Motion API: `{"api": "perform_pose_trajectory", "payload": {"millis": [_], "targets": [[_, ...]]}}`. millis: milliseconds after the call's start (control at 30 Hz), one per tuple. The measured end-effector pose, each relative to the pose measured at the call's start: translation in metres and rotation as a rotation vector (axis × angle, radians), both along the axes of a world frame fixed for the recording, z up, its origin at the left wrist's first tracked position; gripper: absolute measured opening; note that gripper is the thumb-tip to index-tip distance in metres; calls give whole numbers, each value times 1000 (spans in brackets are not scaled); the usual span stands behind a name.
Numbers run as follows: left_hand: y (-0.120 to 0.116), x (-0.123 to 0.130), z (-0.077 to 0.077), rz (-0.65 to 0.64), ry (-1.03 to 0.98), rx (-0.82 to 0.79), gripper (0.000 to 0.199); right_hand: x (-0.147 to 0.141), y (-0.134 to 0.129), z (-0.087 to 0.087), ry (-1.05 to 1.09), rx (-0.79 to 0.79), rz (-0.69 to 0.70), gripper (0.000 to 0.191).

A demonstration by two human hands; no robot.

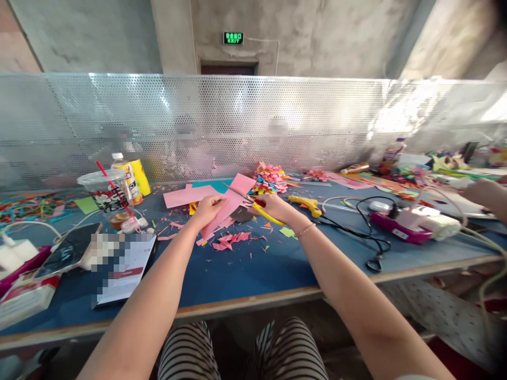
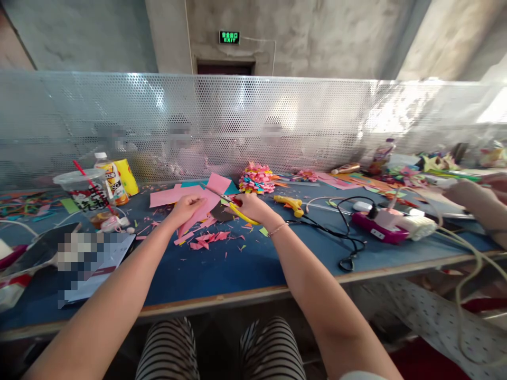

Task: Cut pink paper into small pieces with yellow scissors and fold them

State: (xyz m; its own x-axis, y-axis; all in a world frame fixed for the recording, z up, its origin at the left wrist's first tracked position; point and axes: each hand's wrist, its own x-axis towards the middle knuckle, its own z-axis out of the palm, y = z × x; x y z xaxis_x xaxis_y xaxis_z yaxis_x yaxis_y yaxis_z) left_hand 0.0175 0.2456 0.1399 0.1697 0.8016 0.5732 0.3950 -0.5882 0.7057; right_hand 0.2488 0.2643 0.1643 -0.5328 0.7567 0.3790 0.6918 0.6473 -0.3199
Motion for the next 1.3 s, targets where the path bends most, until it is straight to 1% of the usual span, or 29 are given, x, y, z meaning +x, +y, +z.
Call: {"api": "perform_pose_trajectory", "payload": {"millis": [200, 367, 467, 567, 700, 733, 800, 867, 900, 1000, 1067, 1100, 1167, 1300], "targets": [[-5, 4, 1, 2, 37, -27, 35, 2, 1, -2, -2, 2, 97, 42], [-5, 4, 2, 30, 57, -31, 35, 1, 8, -6, 8, -37, 36, 44], [0, 2, -1, 41, 65, -18, 30, 2, 15, -8, 33, -37, 3, 44], [6, -1, -5, 111, 51, -9, 23, 5, 22, -8, 36, -20, -70, 44], [14, -6, -9, 293, 19, 16, 26, 11, 25, -8, -57, 56, -288, 43], [16, -8, -9, 331, -1, 17, 26, 13, 25, -8, -71, 77, -326, 42], [17, -10, -9, 377, -49, 18, 25, 15, 26, -8, -51, 62, -349, 42], [17, -10, -8, 374, -79, 27, 24, 14, 25, -8, 57, -32, -314, 43], [17, -9, -8, 359, -81, 36, 24, 12, 24, -9, 144, -97, -273, 42], [12, -2, -6, 281, -36, 58, 27, -2, 17, -10, 448, -315, -65, 40], [7, 5, -5, 220, 2, 56, 30, -15, 10, -12, 616, -421, 69, 40], [4, 9, -4, 192, 23, 47, 32, -21, 7, -14, 680, -442, 108, 40], [-1, 15, -3, 147, 50, 31, 34, -30, 3, -16, 769, -418, 135, 41], [-6, 20, -3, 55, 53, -24, 34, -31, 7, -17, 816, -291, 55, 42]]}}
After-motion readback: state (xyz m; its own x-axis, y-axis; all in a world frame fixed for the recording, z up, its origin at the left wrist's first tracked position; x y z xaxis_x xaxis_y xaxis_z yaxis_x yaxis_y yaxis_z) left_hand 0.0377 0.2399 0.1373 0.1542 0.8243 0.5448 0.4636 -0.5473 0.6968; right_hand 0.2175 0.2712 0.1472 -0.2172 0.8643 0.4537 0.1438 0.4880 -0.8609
